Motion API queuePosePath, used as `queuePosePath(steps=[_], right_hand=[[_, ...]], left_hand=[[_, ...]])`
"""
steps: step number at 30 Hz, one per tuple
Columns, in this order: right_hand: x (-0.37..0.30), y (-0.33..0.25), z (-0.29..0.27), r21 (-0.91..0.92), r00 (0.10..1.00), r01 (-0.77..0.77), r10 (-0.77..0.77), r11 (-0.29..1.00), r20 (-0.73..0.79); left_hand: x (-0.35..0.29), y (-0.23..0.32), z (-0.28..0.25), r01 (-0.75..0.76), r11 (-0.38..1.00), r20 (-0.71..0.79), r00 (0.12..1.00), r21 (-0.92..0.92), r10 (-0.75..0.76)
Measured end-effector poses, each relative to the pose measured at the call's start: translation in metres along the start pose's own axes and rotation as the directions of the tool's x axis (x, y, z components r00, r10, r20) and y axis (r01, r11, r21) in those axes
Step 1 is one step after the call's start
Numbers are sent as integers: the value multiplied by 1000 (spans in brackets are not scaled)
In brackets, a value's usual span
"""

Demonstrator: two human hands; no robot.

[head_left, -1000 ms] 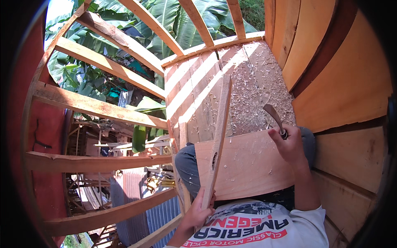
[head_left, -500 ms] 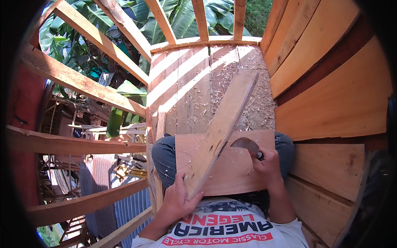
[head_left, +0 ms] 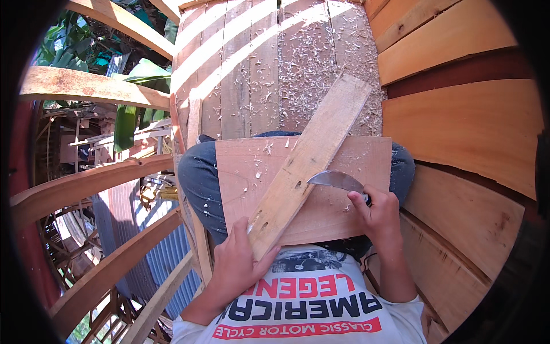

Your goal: The person is sitting cross-legged on a wooden floor, using a curved knife to carve and shape a rectangular piece of wood. They repeatedly scrape the surface and edges, producing wood shavings.

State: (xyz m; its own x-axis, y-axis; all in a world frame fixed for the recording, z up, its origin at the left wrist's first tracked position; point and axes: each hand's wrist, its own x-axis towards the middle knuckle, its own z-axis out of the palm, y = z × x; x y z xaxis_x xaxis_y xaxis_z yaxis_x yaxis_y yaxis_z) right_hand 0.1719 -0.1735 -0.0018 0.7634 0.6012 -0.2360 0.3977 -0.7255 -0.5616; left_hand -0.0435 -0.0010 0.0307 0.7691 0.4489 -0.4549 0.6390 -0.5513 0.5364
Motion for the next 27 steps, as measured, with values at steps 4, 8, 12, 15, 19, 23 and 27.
queuePosePath(steps=[4, 8, 12, 15, 19, 23, 27], right_hand=[[4, 0, 4, -140, 1000, 24, -26, 990, -14], [13, -5, 3, -226, 998, 58, -62, 972, -11], [13, -2, 7, -291, 996, 75, -86, 954, -26], [17, 1, 9, -316, 996, 66, -80, 946, -31], [23, 8, 11, -341, 992, 92, -115, 935, -48], [29, 13, 12, -345, 988, 106, -139, 933, -70], [36, 14, 7, -380, 990, 104, -133, 919, -52]], left_hand=[[2, -1, 4, -8, 999, 10, 1000, 52, 7], [5, -5, 11, -24, 997, 7, 1000, 79, 23], [6, -4, 9, -24, 995, 29, 999, 95, 21], [7, -1, 7, 5, 998, 67, 998, 68, -10], [6, 0, 9, 10, 996, 59, 998, 87, -15], [6, 1, 9, 0, 997, 49, 999, 80, -3], [5, 4, 7, 24, 998, 64, 998, 62, -28]])
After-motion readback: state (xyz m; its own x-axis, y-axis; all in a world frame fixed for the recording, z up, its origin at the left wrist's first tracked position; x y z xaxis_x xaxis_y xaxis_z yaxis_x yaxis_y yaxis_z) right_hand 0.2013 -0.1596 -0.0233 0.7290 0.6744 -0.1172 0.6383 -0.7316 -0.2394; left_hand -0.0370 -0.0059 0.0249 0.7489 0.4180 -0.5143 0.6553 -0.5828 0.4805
